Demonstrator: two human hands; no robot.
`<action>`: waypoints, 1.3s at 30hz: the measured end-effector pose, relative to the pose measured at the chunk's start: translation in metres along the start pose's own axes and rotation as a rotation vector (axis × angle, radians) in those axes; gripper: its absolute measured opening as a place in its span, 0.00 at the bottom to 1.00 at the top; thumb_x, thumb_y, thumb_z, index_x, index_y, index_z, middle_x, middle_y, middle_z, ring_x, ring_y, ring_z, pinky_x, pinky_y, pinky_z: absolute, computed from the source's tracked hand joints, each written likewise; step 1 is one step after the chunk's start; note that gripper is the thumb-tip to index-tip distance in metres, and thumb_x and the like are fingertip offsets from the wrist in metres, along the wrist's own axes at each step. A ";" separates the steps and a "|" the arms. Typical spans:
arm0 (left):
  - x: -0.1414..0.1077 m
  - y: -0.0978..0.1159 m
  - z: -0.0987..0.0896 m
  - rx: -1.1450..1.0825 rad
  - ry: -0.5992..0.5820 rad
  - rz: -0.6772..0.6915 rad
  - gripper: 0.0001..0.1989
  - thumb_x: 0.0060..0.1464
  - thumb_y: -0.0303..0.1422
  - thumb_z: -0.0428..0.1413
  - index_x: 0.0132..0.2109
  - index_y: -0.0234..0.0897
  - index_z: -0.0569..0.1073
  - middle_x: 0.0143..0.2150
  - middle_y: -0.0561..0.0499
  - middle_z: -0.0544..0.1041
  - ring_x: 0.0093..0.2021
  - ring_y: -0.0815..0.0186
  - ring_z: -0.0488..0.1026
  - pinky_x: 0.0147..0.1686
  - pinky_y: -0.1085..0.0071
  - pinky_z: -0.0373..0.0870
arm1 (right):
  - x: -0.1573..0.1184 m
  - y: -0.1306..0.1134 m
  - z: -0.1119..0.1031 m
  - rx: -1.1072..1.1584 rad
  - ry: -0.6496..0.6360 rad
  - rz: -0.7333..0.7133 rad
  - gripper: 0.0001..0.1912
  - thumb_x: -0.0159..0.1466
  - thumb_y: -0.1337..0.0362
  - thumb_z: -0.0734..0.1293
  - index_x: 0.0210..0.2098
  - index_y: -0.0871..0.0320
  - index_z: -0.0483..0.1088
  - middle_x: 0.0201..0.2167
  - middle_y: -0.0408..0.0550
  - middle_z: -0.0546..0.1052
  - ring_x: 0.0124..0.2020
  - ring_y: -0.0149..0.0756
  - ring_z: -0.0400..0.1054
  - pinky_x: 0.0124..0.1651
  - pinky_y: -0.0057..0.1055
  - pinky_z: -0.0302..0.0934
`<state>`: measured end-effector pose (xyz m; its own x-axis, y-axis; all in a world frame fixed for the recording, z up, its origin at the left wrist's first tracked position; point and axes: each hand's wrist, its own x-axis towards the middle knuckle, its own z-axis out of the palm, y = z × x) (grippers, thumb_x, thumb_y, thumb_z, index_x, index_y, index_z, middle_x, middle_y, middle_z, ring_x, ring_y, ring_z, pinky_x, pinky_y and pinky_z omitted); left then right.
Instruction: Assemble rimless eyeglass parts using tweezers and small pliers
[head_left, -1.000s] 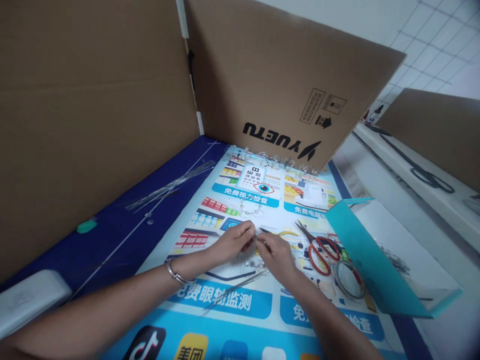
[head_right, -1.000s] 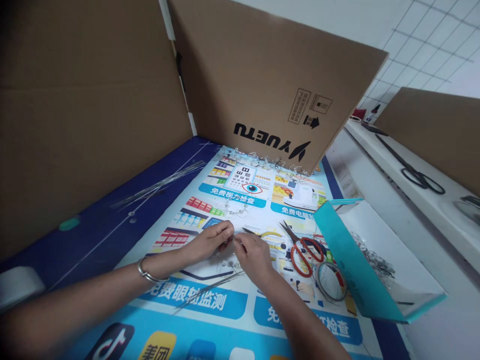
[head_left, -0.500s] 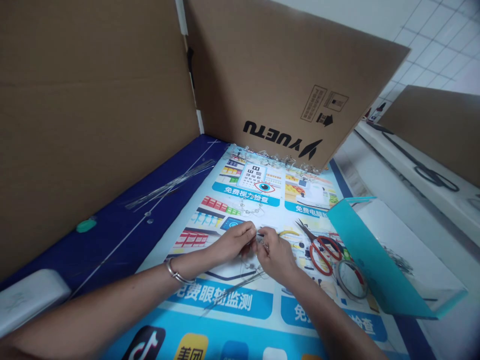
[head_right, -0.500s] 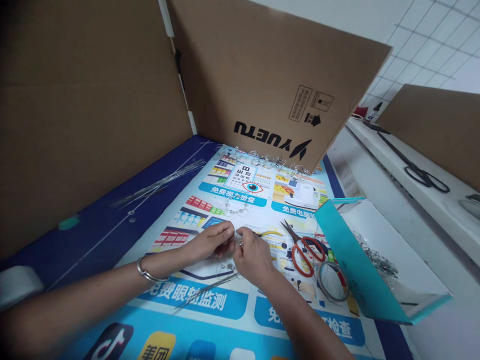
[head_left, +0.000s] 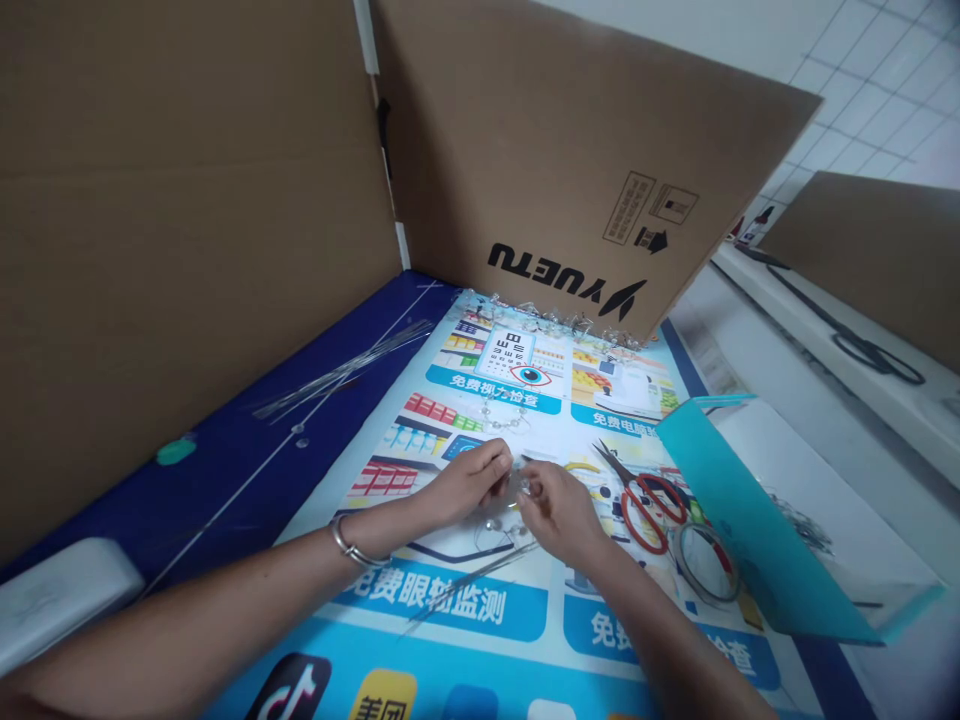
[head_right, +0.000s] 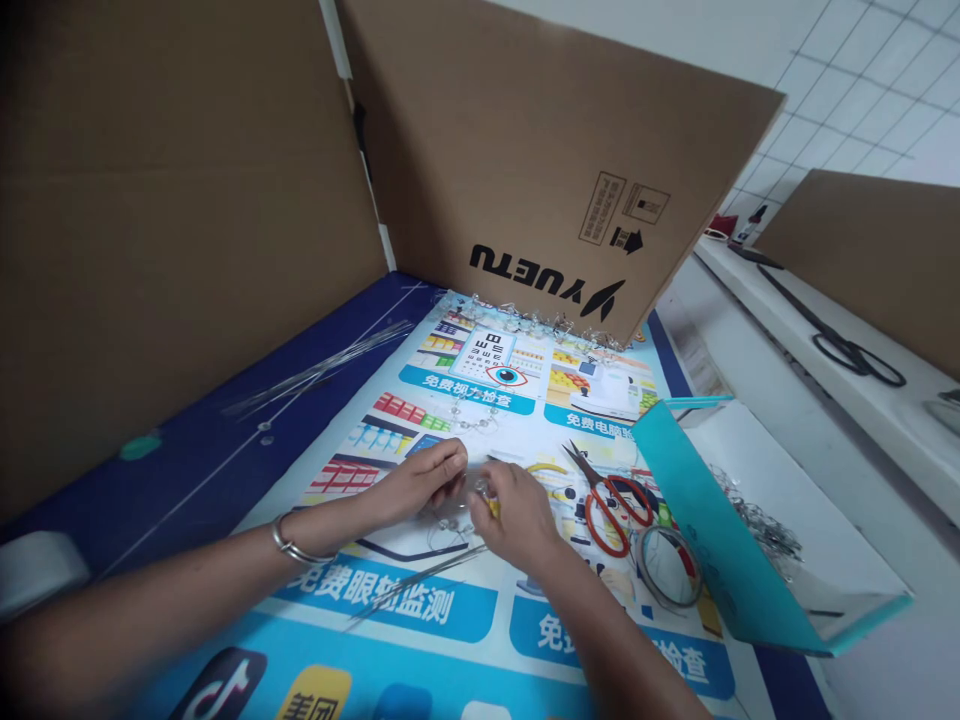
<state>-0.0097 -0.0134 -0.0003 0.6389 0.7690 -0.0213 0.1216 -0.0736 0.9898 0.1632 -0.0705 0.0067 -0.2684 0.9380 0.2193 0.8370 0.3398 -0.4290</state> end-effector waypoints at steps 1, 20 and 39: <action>0.001 0.000 -0.002 0.027 0.013 -0.003 0.18 0.57 0.45 0.40 0.31 0.35 0.61 0.23 0.56 0.67 0.20 0.75 0.60 0.22 0.77 0.57 | 0.000 0.003 -0.004 -0.025 -0.005 -0.013 0.12 0.60 0.60 0.57 0.42 0.57 0.61 0.33 0.47 0.70 0.36 0.35 0.63 0.40 0.30 0.55; 0.005 0.010 -0.013 0.245 0.184 0.094 0.17 0.59 0.39 0.39 0.28 0.35 0.63 0.23 0.56 0.65 0.24 0.73 0.61 0.28 0.76 0.57 | 0.002 0.038 -0.041 -0.498 -0.303 0.025 0.22 0.58 0.57 0.60 0.52 0.56 0.60 0.45 0.54 0.65 0.47 0.44 0.55 0.49 0.38 0.47; 0.003 0.009 -0.019 0.396 0.188 0.198 0.15 0.59 0.37 0.39 0.30 0.36 0.62 0.24 0.56 0.67 0.25 0.72 0.63 0.29 0.76 0.58 | 0.007 0.030 -0.039 -0.449 -0.044 0.018 0.12 0.63 0.62 0.55 0.41 0.60 0.64 0.34 0.51 0.69 0.37 0.37 0.63 0.39 0.30 0.55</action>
<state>-0.0208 0.0001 0.0107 0.5348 0.8147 0.2241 0.3150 -0.4383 0.8418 0.2052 -0.0569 0.0297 -0.2636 0.9489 0.1737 0.9631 0.2689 -0.0075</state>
